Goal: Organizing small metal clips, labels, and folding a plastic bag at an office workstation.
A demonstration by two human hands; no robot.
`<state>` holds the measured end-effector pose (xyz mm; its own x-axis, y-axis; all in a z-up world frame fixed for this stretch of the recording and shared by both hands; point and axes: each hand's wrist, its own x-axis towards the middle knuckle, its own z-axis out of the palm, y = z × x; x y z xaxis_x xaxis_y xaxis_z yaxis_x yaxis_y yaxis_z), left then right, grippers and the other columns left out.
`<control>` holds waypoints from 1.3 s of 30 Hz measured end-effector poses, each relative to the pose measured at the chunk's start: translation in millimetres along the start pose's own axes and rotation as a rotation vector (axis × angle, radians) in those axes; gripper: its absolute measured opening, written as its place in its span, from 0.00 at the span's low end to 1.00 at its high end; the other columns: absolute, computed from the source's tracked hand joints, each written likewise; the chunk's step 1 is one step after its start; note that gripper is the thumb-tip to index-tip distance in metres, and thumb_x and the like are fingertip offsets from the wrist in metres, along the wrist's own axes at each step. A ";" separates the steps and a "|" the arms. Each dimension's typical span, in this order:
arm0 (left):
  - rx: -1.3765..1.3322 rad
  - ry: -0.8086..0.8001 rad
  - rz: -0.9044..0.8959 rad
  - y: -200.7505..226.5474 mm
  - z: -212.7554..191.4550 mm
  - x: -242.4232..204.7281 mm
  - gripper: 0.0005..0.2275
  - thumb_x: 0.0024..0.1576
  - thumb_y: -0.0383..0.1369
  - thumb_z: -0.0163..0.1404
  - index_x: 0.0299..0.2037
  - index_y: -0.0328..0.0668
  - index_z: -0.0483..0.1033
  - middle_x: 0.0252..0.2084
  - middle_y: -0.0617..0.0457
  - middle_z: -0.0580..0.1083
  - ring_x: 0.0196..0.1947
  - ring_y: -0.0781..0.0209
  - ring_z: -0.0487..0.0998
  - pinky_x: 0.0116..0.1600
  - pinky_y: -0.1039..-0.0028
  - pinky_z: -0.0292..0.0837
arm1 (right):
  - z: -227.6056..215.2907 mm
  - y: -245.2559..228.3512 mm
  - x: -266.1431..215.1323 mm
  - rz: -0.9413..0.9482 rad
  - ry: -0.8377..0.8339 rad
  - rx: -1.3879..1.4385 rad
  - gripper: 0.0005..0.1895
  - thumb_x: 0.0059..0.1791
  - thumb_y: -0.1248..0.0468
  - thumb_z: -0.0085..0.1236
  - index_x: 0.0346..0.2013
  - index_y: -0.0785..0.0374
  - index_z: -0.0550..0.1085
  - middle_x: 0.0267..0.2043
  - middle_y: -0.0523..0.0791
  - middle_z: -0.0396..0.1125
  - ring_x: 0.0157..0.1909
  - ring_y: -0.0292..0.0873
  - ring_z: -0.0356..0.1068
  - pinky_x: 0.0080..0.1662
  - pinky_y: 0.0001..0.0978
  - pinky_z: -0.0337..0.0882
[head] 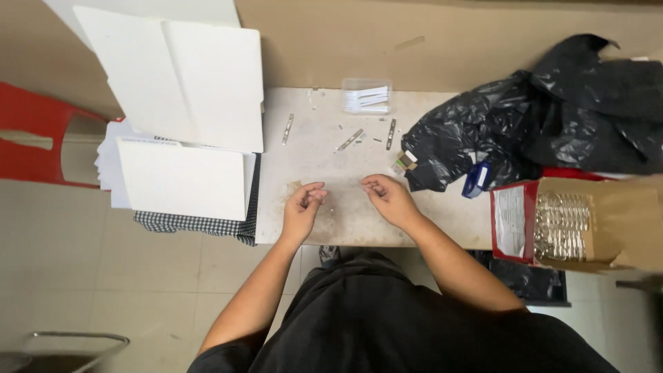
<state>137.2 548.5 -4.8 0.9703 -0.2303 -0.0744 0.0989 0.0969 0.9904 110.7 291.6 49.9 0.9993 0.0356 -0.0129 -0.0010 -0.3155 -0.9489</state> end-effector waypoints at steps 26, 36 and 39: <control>0.052 0.058 -0.285 -37.5 17.3 9.2 0.12 0.63 0.27 0.49 0.56 0.35 0.76 0.42 0.54 0.79 0.37 0.71 0.75 0.45 0.79 0.72 | 47.7 161.0 186.5 0.082 -0.140 -0.603 0.16 0.43 0.70 0.60 0.45 0.58 0.76 0.46 0.51 0.72 0.47 0.54 0.73 0.47 0.45 0.73; 0.107 -0.017 -0.360 -16.8 -6.5 30.7 0.12 0.63 0.24 0.48 0.56 0.37 0.76 0.44 0.52 0.80 0.40 0.69 0.75 0.48 0.78 0.72 | 53.5 198.7 212.8 -0.066 -0.276 -1.128 0.09 0.50 0.67 0.49 0.45 0.55 0.73 0.52 0.49 0.66 0.55 0.52 0.69 0.51 0.47 0.72; 0.105 -0.027 -0.350 -19.7 -15.0 29.9 0.12 0.63 0.23 0.47 0.56 0.36 0.76 0.45 0.52 0.80 0.45 0.69 0.77 0.52 0.79 0.72 | 54.4 189.8 213.5 -0.142 -0.235 -1.173 0.15 0.46 0.68 0.49 0.46 0.55 0.73 0.53 0.49 0.65 0.54 0.53 0.67 0.47 0.45 0.73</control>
<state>167.6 554.3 -28.3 0.8753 -0.2572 -0.4094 0.3996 -0.0919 0.9121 321.8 290.8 -150.1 0.9562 0.2732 -0.1049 0.2651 -0.9605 -0.0844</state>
